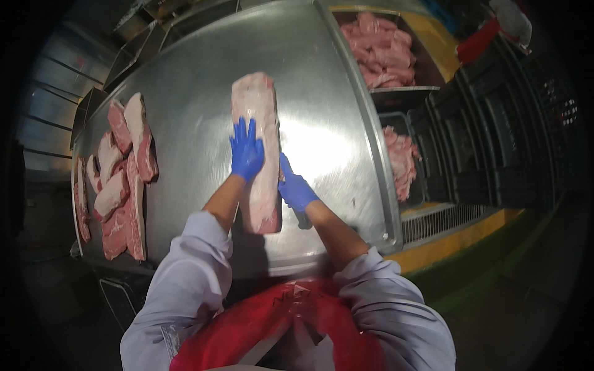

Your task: The person trims fat and connective tissue from large cuts of raw meat using a knife on a stainless steel table. They place the trimmed pieces into a plastic basket and occasionally rinse their hands under a water tap.

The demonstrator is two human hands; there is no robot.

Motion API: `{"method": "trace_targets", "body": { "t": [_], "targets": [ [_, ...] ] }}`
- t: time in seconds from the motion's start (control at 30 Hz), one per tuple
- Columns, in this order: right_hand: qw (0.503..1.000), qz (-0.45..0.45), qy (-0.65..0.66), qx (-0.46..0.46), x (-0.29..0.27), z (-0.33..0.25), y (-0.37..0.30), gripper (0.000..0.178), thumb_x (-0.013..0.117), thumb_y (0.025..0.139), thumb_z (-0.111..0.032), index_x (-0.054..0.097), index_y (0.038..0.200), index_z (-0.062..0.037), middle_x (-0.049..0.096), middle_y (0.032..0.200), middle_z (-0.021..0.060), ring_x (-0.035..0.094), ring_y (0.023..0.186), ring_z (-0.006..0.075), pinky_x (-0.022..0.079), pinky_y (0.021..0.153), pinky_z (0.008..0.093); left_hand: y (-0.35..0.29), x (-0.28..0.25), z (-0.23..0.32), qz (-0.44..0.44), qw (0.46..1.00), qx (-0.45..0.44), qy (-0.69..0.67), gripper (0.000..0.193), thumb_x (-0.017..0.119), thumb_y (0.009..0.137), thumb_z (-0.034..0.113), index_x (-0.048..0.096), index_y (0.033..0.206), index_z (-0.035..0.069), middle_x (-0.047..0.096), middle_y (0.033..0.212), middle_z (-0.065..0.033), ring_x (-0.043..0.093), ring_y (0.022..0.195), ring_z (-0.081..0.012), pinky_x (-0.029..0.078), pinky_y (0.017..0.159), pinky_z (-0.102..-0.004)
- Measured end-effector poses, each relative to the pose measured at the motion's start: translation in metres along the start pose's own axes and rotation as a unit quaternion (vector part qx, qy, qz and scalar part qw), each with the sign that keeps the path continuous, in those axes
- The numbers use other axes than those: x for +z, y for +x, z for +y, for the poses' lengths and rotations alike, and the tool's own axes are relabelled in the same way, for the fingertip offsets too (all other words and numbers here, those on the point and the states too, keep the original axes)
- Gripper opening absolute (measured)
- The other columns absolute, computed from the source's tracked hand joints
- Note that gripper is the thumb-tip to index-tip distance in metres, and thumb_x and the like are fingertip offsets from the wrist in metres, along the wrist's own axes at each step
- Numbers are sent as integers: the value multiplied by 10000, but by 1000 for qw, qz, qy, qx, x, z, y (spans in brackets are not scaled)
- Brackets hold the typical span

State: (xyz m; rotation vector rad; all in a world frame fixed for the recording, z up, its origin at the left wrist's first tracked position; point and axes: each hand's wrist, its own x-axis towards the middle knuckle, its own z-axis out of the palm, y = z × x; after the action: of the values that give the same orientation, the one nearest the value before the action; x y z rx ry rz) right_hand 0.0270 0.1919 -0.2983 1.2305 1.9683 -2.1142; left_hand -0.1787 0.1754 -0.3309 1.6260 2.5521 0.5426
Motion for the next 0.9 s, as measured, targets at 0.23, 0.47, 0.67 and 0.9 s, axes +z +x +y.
{"method": "trace_targets", "body": {
  "t": [0.23, 0.47, 0.67, 0.9],
  "targets": [
    [996, -23, 68, 43, 83, 52, -140, 867, 512, 982, -104, -13, 1643, -298, 577, 722, 95, 531, 549, 154, 514, 519, 346, -17, -4, -1, -15, 999, 19, -21, 667, 435, 1019, 311, 223, 1615, 102, 146, 1663, -257, 171, 1525, -467, 159, 1206, -640],
    [997, -3, -70, 23, 40, 126, -292, 822, 599, 963, -167, 156, 1638, -319, 686, 887, 113, 636, 740, 162, 535, 734, 290, -3, -24, 72, -181, 960, -181, 116, 1063, 659, 863, 486, 51, 1623, 59, 126, 1636, -321, 277, 1452, -543, 292, 1132, -670],
    [970, 202, 87, 107, -55, 88, -330, 866, 543, 949, -80, 90, 1646, -321, 563, 713, 29, 492, 552, 101, 475, 492, 281, 36, -46, -4, -184, 968, -162, -52, 920, 833, 713, 419, 463, 1400, -69, 586, 1320, -250, 641, 1140, -315, 532, 951, -409],
    [957, 217, 183, 64, -84, 87, -295, 887, 489, 908, -12, 58, 1654, -224, 564, 782, 9, 493, 585, 67, 448, 463, 227, 1, -71, -55, -267, 631, -232, -690, 497, 625, 798, 82, 611, 1280, -36, 692, 1118, -118, 674, 976, -206, 553, 885, -364]
  ]
}}
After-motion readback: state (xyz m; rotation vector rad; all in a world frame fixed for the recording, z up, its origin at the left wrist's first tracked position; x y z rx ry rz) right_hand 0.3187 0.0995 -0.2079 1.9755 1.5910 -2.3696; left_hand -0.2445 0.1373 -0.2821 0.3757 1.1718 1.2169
